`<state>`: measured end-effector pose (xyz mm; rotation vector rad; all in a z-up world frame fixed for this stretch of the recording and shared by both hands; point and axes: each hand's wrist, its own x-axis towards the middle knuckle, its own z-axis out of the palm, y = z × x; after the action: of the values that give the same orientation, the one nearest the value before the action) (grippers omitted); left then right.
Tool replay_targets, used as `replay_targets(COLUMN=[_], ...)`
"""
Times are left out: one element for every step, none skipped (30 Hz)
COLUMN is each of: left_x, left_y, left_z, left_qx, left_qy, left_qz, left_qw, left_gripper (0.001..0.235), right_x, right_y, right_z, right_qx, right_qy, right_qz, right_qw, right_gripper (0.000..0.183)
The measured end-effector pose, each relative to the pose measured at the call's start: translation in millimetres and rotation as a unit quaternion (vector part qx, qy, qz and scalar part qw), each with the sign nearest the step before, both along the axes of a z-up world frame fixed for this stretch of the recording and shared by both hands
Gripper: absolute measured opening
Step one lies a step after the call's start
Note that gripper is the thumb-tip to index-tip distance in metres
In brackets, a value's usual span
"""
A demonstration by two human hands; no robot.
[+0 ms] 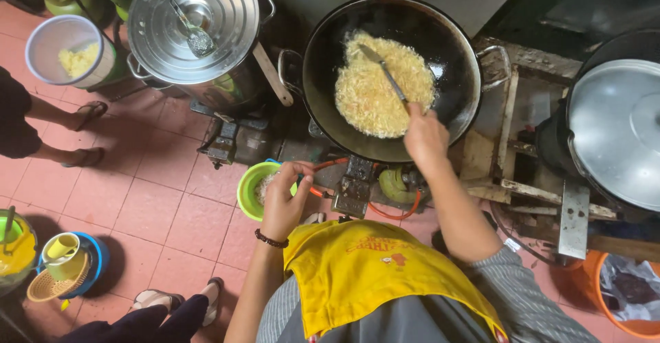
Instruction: Frying sliced onions in a large wok and then straining them.
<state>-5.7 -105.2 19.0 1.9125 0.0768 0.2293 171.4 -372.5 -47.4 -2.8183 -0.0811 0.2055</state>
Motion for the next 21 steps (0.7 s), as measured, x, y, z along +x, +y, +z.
replay_targets(left_x=[-1, -2, -2, -2, -1, -1, 0, 0, 1, 1, 2, 3, 5, 5, 6, 7, 8, 8, 8, 9, 10], left_y=[3, 4, 5, 4, 2, 2, 1, 1, 1, 0, 0, 0, 0, 0, 0, 0, 1, 1, 1, 1, 1], left_z=[0, -2, -4, -4, -5, -4, -6, -7, -9, -9, -9, -9, -8, -8, -7, -5, -4, -3, -7, -11, -15], left_qx=[0.0, 0.005, 0.009, 0.007, 0.005, 0.004, 0.004, -0.01, -0.023, -0.024, -0.03, -0.037, -0.038, -0.039, -0.04, -0.041, -0.037, -0.035, -0.036, -0.036, -0.036], left_qy=[-0.001, 0.006, 0.013, 0.012, 0.021, 0.031, 0.031, 0.029, 0.026, 0.026, 0.021, 0.015, 0.016, 0.015, 0.013, 0.015, 0.014, 0.013, 0.015, 0.015, 0.016], left_qz=[0.004, 0.01, 0.016, 0.016, 0.016, 0.016, 0.017, 0.009, 0.001, 0.0, -0.006, -0.012, -0.014, -0.015, -0.015, -0.016, -0.017, -0.019, -0.02, -0.023, -0.026], left_qw=[1.0, 1.0, 1.0, 1.0, 1.0, 0.999, 0.999, 1.0, 0.999, 0.999, 0.999, 0.999, 0.999, 0.999, 0.999, 0.999, 0.999, 0.999, 0.999, 0.999, 0.999], left_gripper=[0.006, 0.006, 0.007, 0.007, 0.007, 0.007, 0.007, 0.006, 0.006, 0.006, 0.006, 0.006, 0.006, 0.006, 0.006, 0.006, 0.006, 0.006, 0.006, 0.006, 0.005], right_x=[6, 11, 17, 21, 25, 29, 31, 32, 34, 32, 31, 31, 24, 17, 11, 5, 0, -6, -14, -20, -27], right_y=[-11, -24, -38, -42, -45, -48, -44, -40, -37, -34, -32, -30, -27, -24, -20, -24, -27, -31, -38, -46, -53], right_z=[-4, -8, -13, -17, -21, -26, -31, -35, -40, -55, -70, -84, -80, -75, -71, -64, -57, -50, -39, -28, -16], right_qx=[0.0, -0.007, -0.014, -0.016, -0.019, -0.02, -0.02, -0.007, 0.005, 0.005, 0.05, 0.095, 0.094, 0.15, 0.206, 0.206, 0.23, 0.252, 0.251, 0.238, 0.226], right_qy=[-0.001, -0.047, -0.093, -0.094, -0.109, -0.124, -0.124, -0.112, -0.1, -0.099, -0.103, -0.108, -0.108, -0.079, -0.05, -0.049, 0.002, 0.053, 0.054, 0.074, 0.094], right_qz=[0.004, -0.003, -0.011, -0.011, -0.029, -0.047, -0.046, -0.052, -0.058, -0.06, -0.034, -0.007, -0.01, 0.011, 0.031, 0.03, 0.038, 0.046, 0.044, 0.064, 0.084], right_qw=[1.0, 0.999, 0.995, 0.995, 0.993, 0.991, 0.991, 0.992, 0.993, 0.993, 0.993, 0.99, 0.99, 0.985, 0.977, 0.977, 0.973, 0.965, 0.965, 0.966, 0.966], right_gripper=[0.043, 0.043, 0.044, 0.044, 0.045, 0.046, 0.046, 0.048, 0.049, 0.049, 0.05, 0.05, 0.05, 0.05, 0.051, 0.051, 0.052, 0.054, 0.054, 0.054, 0.054])
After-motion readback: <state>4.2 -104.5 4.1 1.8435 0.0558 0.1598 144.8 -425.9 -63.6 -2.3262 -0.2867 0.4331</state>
